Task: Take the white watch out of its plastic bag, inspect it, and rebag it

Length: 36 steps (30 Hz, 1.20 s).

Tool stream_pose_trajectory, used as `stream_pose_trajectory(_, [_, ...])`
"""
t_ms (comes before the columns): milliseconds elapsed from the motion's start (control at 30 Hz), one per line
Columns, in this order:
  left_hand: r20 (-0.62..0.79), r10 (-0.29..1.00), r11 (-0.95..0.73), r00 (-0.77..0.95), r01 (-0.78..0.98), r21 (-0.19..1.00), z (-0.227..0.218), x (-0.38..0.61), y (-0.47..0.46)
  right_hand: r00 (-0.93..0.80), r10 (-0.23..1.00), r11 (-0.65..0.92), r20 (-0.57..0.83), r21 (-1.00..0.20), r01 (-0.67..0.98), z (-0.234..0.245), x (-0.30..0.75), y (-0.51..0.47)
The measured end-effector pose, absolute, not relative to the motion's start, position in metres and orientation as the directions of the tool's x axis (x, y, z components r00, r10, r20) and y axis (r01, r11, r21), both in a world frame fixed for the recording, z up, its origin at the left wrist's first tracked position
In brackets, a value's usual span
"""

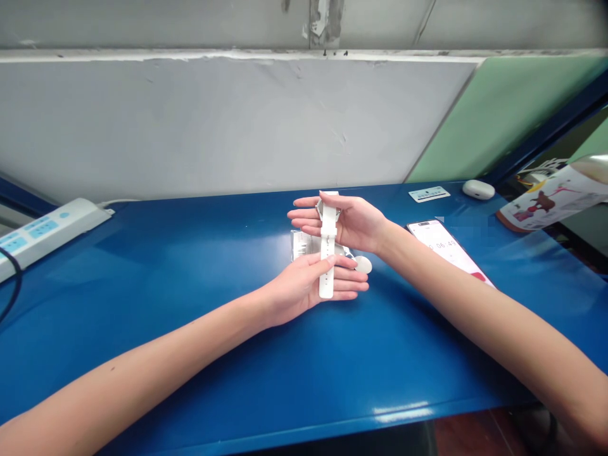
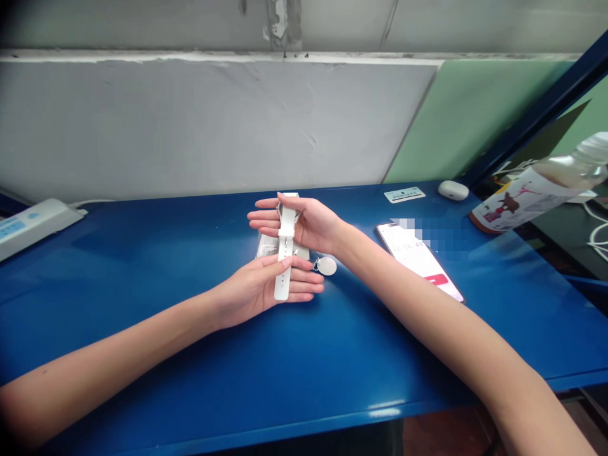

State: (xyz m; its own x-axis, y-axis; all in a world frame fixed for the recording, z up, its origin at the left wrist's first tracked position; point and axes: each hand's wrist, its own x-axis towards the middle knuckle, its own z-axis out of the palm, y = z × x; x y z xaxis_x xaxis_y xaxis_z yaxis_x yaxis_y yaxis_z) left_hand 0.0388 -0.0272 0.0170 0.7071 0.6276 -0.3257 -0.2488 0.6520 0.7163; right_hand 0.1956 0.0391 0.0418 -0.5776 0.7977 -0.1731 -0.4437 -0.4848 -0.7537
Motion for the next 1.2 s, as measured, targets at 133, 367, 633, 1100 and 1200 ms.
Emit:
stream_pose_trajectory(133, [-0.328,0.625,0.655,0.709,-0.247,0.714,0.017,0.039,-0.028,-0.562,0.811,-0.471,-0.164,-0.753,-0.460,0.043,0.194,0.038])
stream_pose_trajectory(367, [-0.327,0.622,0.650,0.711,-0.236,0.723,0.016,0.038,-0.026,-0.548,0.818,-0.472,-0.176,-0.750,-0.463,0.041,0.194,0.038])
stream_pose_trajectory(633, [-0.314,0.618,0.644,0.721,-0.235,0.728,0.016,0.036,-0.026,-0.538,0.827,-0.466,-0.161,-0.732,-0.497,0.040,0.195,0.039])
stream_pose_trajectory(1100, [-0.284,0.631,0.676,0.722,-0.331,0.658,0.031,0.036,-0.025,-0.459,0.872,-0.461,-0.169,-0.599,-0.655,0.050,0.204,0.042])
stream_pose_trajectory(1200, [-0.258,0.670,0.632,0.696,-0.353,0.690,0.032,0.036,-0.026,-0.446,0.885,-0.418,-0.135,-0.651,-0.634,0.052,0.205,0.043])
